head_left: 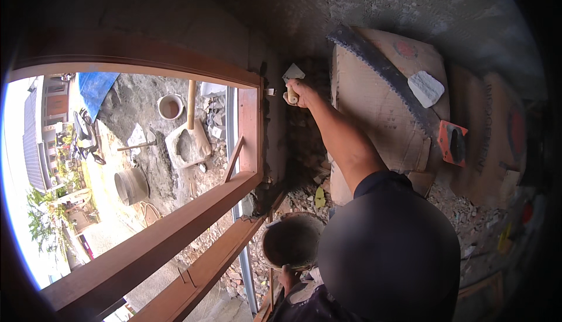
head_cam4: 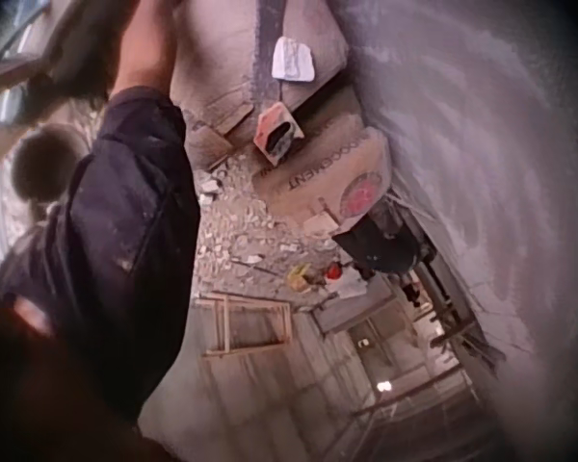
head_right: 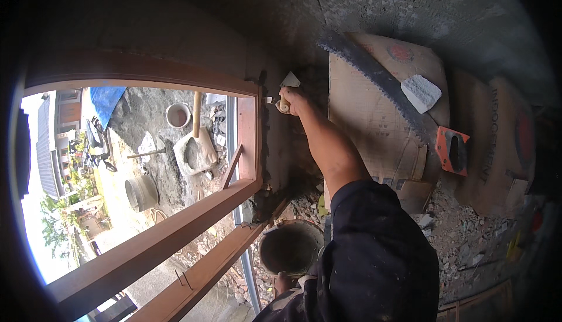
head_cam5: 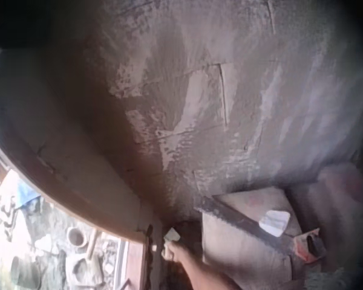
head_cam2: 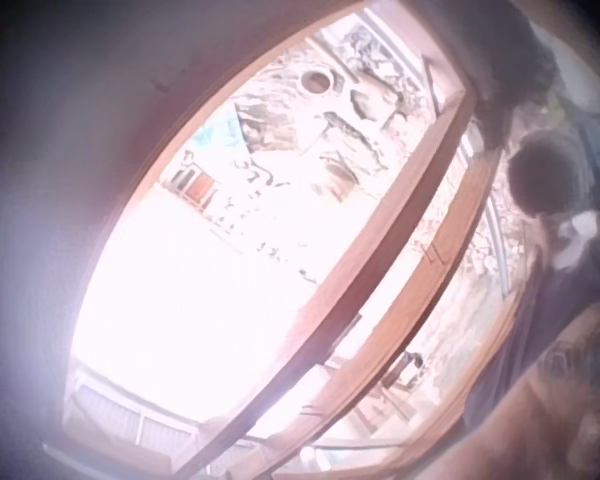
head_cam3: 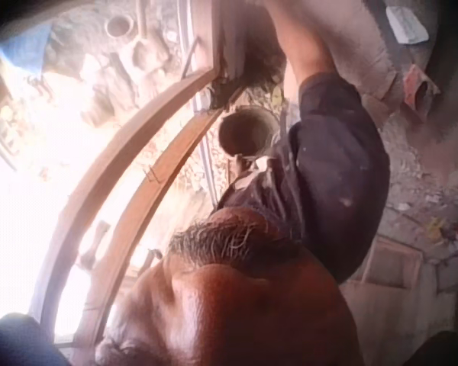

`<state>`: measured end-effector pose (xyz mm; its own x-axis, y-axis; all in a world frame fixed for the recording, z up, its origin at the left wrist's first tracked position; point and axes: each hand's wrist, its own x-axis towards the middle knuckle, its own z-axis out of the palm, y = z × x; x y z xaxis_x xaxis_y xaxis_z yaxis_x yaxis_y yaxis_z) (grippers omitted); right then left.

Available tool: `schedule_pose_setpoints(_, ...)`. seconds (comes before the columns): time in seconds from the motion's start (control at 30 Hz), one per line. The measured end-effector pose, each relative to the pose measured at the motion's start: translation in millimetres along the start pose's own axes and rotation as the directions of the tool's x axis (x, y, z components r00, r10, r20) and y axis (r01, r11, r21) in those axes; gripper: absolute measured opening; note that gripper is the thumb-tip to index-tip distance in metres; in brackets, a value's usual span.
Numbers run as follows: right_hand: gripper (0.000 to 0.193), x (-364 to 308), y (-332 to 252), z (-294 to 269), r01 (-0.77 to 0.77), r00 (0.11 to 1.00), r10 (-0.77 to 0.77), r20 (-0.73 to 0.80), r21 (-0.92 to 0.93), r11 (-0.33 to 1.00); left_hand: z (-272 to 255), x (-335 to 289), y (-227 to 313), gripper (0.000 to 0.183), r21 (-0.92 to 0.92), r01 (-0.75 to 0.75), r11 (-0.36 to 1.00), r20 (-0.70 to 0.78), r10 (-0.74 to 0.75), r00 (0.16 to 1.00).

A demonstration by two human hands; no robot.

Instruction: The person scoops cement from a bucket with a trowel and applies it to a wall near a window frame. The person repeatedly scoops and spreads the cement along the wall surface.

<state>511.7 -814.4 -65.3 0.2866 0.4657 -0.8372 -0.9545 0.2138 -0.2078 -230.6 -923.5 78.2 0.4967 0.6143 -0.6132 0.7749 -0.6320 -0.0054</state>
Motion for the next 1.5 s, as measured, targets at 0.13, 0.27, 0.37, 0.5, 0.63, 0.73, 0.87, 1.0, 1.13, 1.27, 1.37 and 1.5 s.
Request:
schedule_pose_setpoints(0.13, 0.020, 41.2, -24.8, 15.4, -0.052, 0.998, 0.055, 0.015, -0.154, 0.987, -47.2, 30.8, 49.7, 0.041, -0.495, 0.147, 0.857, 0.074, -0.127, 0.989)
schedule_pose_setpoints(0.27, 0.018, 80.9, -31.8, 20.0, -0.107, 0.994, 0.107, -0.011, -0.224, 0.969, -92.4, 57.7, 101.2, 0.036, -0.903, 0.415, 0.117, 0.327, -0.440, 0.836)
schedule_pose_setpoints(0.37, 0.019, 103.1, -38.4, 22.3, -0.138, 0.990, 0.141, -0.002, -0.187, 0.973, -107.5, 78.3, 110.0, 0.029, -0.905, 0.419, 0.074, 0.340, -0.467, 0.816)
schedule_pose_setpoints(0.5, 0.024, 116.3, -42.6, 33.0, -0.173, 0.984, 0.175, 0.009, -0.118, 0.978, -101.1, 86.3, 99.6, 0.023, -0.886, 0.416, 0.206, 0.296, -0.440, 0.848)
schedule_pose_setpoints(0.63, 0.029, 140.4, -55.3, 49.6, -0.231, 0.967, 0.229, 0.113, 0.003, 0.973, -106.3, 93.2, 101.4, 0.023, -0.785, 0.336, 0.520, 0.161, -0.352, 0.922)
schedule_pose_setpoints(0.73, 0.029, 143.6, -73.4, 76.9, -0.379, 0.916, 0.367, 0.161, 0.055, 0.924, -111.3, 96.5, 115.8, 0.026, -0.811, 0.385, 0.440, 0.205, -0.404, 0.892)
schedule_pose_setpoints(0.87, 0.027, 112.8, -73.4, 86.7, -0.184, 0.972, 0.199, 0.127, -0.117, 0.976, -109.4, 101.1, 117.5, 0.031, -0.856, 0.414, 0.309, 0.253, -0.449, 0.857)
schedule_pose_setpoints(1.0, 0.019, 107.6, -40.6, 58.3, -0.082, 0.935, 0.159, 0.318, -0.241, 0.967, -115.9, 110.3, 131.7, 0.034, -0.845, 0.383, 0.373, 0.249, -0.361, 0.899)
schedule_pose_setpoints(1.13, 0.019, 64.4, -38.8, 20.6, 0.073, 0.919, 0.064, 0.390, -0.327, 0.942, -110.0, 113.2, 128.0, 0.026, -0.843, 0.411, 0.348, 0.289, -0.352, 0.890)
schedule_pose_setpoints(1.27, 0.027, 71.9, -30.2, 6.3, 0.018, 0.940, 0.066, 0.333, -0.243, 0.970, -119.7, 124.6, 132.5, 0.027, -0.878, 0.410, 0.249, 0.311, -0.355, 0.882)
schedule_pose_setpoints(1.37, 0.029, 74.2, -28.1, -4.0, -0.019, 0.926, 0.068, 0.371, -0.134, 0.991, -141.8, 134.1, 165.7, 0.027, -0.868, 0.492, -0.067, 0.461, -0.476, 0.749)
schedule_pose_setpoints(1.5, 0.028, 110.6, -25.8, 8.9, -0.011, 0.986, 0.045, 0.160, -0.206, 0.978, -138.9, 126.1, 160.9, 0.027, -0.909, 0.341, 0.238, 0.242, -0.364, 0.899)
